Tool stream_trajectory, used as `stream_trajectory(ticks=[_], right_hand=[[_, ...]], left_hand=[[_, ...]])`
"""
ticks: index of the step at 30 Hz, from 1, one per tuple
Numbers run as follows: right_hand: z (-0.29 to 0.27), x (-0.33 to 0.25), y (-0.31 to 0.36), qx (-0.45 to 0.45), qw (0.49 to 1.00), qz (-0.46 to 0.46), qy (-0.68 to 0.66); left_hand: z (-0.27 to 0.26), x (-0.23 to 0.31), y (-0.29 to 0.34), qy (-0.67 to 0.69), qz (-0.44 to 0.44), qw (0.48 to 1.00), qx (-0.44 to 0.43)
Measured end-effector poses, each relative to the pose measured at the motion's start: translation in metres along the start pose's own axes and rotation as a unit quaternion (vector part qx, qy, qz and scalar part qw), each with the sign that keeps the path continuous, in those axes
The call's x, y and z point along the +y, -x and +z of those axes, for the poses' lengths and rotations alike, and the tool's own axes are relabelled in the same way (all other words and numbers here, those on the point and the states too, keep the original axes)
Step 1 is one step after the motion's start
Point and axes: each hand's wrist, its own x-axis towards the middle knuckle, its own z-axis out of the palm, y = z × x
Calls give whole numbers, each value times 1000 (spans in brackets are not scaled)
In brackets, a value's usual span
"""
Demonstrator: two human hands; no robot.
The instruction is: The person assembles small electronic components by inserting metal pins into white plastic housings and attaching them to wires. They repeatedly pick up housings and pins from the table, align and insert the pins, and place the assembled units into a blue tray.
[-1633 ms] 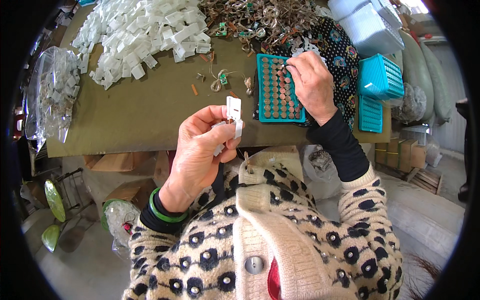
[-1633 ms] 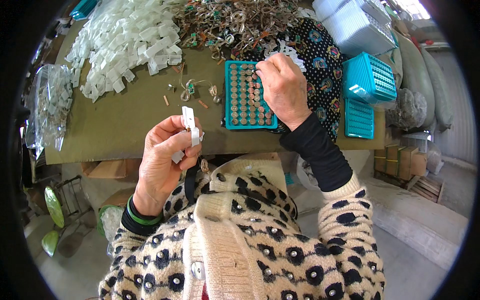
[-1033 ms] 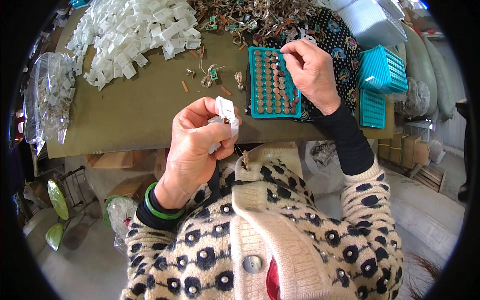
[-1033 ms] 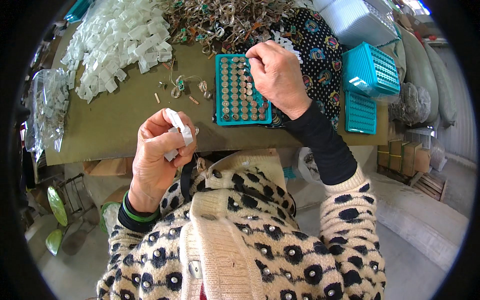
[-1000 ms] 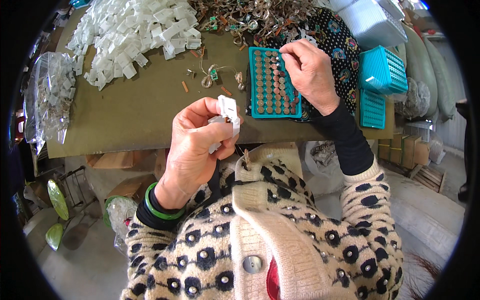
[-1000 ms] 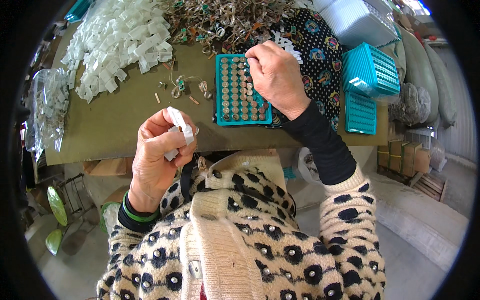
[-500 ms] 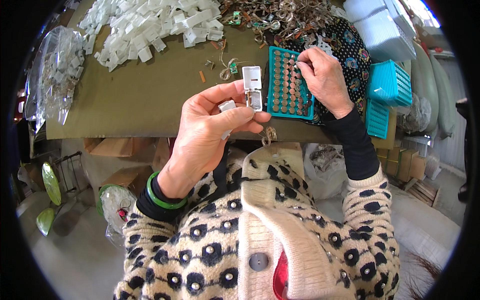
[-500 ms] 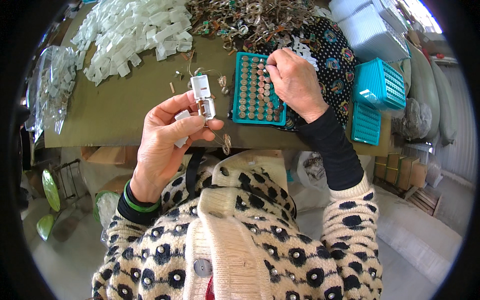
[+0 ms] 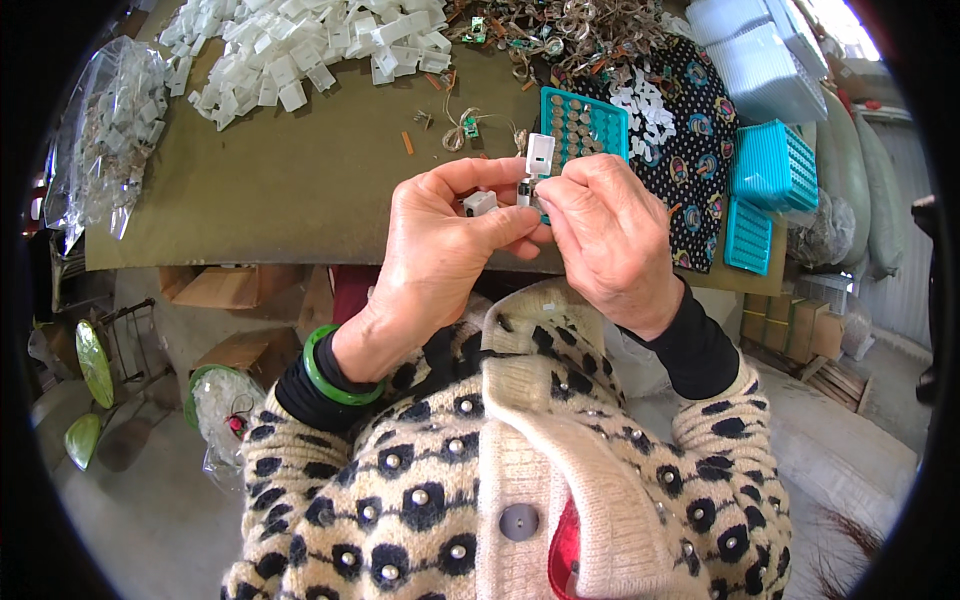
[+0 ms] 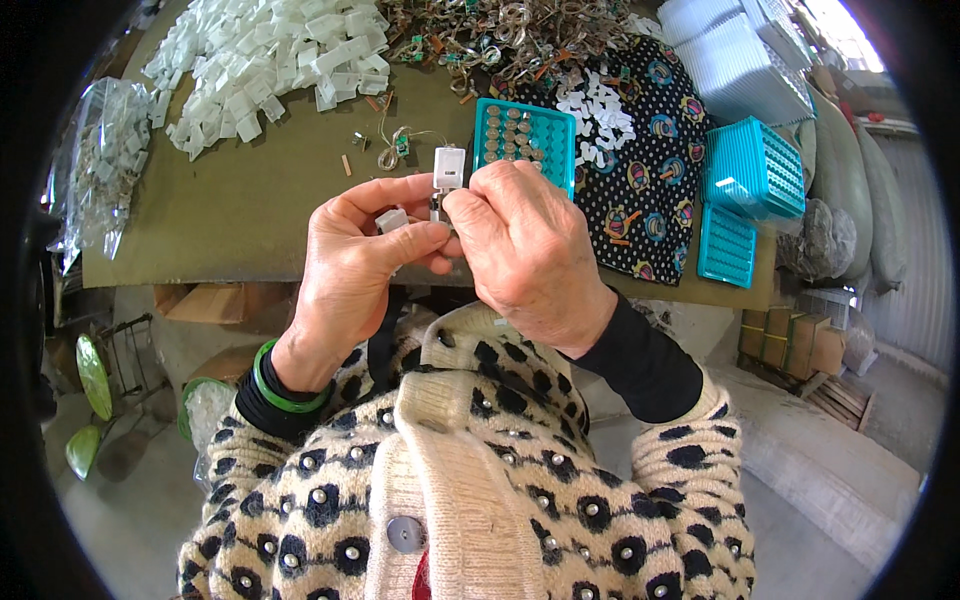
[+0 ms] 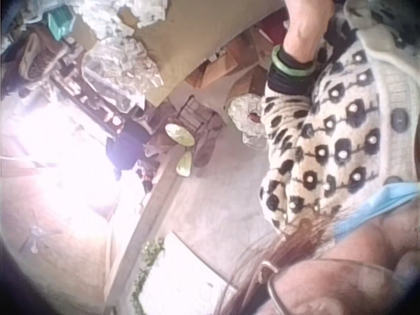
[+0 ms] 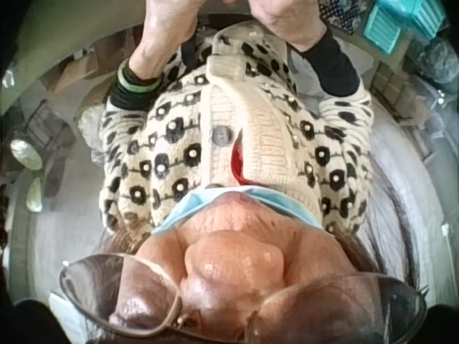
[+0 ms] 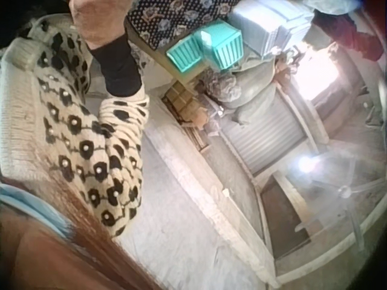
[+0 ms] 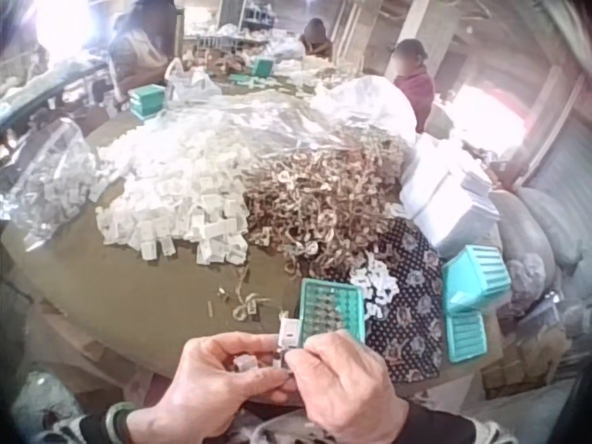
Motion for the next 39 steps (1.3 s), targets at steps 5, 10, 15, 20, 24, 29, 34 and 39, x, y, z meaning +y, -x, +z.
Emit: stream_trajectory(ticks=[5, 10, 15, 20, 24, 29, 34, 39], right_hand=[[-10, 1, 6, 36, 995, 60, -74], [-4, 1, 9, 73, 987, 92, -114], [-11, 4, 16, 45, 985, 95, -139], [-27, 33, 26, 63, 971, 167, -162], [-16, 58, 38, 51, 993, 104, -3], [-8, 66, 58, -29, 993, 94, 66], [-12, 74, 61, -43, 995, 78, 40], [-21, 72, 46, -45, 996, 80, 1]], left_hand=[[2, 1, 0, 10, -9, 1000, -27], [9, 0, 2, 25, -8, 999, -29], [18, 1, 2, 10, -22, 1000, -19], [18, 5, 2, 4, -36, 999, -25], [14, 4, 0, 90, -48, 994, -45], [15, 2, -1, 67, -41, 995, -55], [17, 1, -5, 128, -63, 985, -98], [17, -3, -6, 137, -65, 982, -109]])
